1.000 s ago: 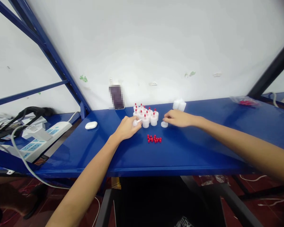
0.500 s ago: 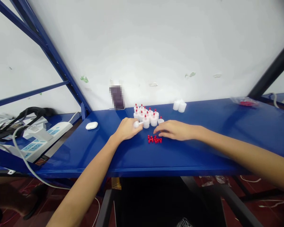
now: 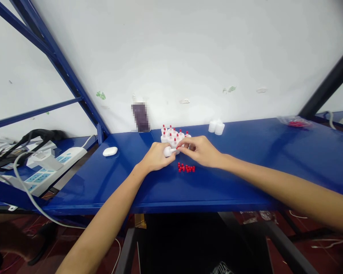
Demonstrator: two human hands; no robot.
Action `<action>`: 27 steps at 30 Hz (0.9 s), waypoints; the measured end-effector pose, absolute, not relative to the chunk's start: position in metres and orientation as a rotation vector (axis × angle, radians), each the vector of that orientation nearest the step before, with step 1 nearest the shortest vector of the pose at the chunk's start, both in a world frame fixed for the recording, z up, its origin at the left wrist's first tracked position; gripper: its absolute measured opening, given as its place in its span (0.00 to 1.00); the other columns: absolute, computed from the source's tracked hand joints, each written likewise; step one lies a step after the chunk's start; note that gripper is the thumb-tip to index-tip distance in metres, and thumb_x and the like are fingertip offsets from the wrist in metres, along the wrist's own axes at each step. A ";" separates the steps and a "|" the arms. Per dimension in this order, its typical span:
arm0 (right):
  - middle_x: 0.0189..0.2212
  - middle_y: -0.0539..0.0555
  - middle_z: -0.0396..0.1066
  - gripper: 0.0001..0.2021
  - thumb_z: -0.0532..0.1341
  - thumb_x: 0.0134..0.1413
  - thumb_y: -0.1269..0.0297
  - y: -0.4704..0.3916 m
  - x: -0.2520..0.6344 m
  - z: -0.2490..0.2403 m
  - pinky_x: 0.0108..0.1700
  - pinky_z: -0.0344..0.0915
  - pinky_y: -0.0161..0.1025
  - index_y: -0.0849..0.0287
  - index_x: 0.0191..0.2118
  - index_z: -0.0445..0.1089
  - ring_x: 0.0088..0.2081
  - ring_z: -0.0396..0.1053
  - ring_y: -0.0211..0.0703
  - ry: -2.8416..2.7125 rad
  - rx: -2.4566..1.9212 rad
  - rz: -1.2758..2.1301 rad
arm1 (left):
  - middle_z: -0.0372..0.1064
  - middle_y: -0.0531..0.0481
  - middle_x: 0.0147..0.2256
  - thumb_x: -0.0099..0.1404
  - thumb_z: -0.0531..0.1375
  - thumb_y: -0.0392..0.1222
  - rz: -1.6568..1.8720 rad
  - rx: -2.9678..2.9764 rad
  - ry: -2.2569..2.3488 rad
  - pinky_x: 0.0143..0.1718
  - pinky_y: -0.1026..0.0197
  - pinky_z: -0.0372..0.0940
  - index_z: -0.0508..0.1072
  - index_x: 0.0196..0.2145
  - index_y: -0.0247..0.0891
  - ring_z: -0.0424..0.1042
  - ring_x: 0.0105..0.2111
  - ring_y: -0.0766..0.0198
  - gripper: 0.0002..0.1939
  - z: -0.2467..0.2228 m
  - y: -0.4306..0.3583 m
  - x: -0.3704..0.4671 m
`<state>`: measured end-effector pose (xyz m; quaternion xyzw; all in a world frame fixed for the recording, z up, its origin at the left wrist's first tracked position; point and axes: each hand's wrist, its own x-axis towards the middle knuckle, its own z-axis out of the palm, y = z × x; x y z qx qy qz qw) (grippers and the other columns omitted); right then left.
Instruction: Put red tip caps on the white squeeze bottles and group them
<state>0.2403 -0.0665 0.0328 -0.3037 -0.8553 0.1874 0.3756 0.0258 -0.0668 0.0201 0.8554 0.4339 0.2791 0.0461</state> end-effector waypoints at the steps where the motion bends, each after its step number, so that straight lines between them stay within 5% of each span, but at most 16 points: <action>1: 0.26 0.48 0.73 0.08 0.60 0.62 0.61 -0.068 0.238 0.033 0.32 0.59 0.34 0.58 0.39 0.75 0.24 0.64 0.34 -2.201 -0.772 0.480 | 0.67 0.52 0.22 0.62 0.58 0.43 0.878 2.619 1.300 0.26 0.65 0.55 0.70 0.24 0.35 0.63 0.22 0.68 0.12 0.021 -0.066 0.025; 5: 0.29 0.51 0.75 0.09 0.58 0.65 0.61 -0.068 0.235 0.031 0.34 0.59 0.36 0.59 0.40 0.73 0.28 0.67 0.37 -2.300 -0.766 0.316 | 0.71 0.49 0.29 0.61 0.58 0.42 0.950 2.654 1.203 0.32 0.64 0.60 0.72 0.27 0.35 0.67 0.28 0.66 0.09 0.021 -0.064 0.023; 9: 0.40 0.58 0.74 0.14 0.49 0.70 0.63 -0.064 0.237 0.030 0.33 0.55 0.39 0.60 0.45 0.70 0.33 0.67 0.43 -2.525 -0.751 -0.058 | 0.65 0.54 0.22 0.59 0.58 0.41 0.887 2.597 1.272 0.27 0.65 0.56 0.70 0.23 0.34 0.62 0.23 0.68 0.10 0.019 -0.064 0.026; 14: 0.34 0.57 0.73 0.14 0.46 0.67 0.71 -0.060 0.239 0.034 0.34 0.52 0.42 0.60 0.42 0.69 0.32 0.64 0.45 -2.570 -0.659 -0.328 | 0.62 0.55 0.19 0.59 0.57 0.41 0.963 2.492 1.227 0.25 0.67 0.54 0.72 0.24 0.32 0.59 0.22 0.71 0.11 0.021 -0.068 0.035; 23: 0.30 0.54 0.71 0.11 0.47 0.64 0.74 -0.060 0.241 0.024 0.32 0.50 0.40 0.58 0.36 0.64 0.28 0.60 0.42 -2.600 -0.671 -0.089 | 0.66 0.54 0.20 0.57 0.58 0.37 0.911 2.505 1.224 0.26 0.67 0.56 0.73 0.25 0.32 0.62 0.22 0.70 0.07 0.016 -0.065 0.041; 27: 0.31 0.53 0.70 0.12 0.45 0.69 0.66 -0.067 0.243 0.023 0.33 0.53 0.38 0.57 0.36 0.62 0.29 0.61 0.41 -2.477 -0.675 0.070 | 0.65 0.55 0.20 0.58 0.58 0.38 0.921 2.458 1.180 0.26 0.66 0.56 0.70 0.24 0.33 0.62 0.22 0.69 0.08 0.020 -0.071 0.050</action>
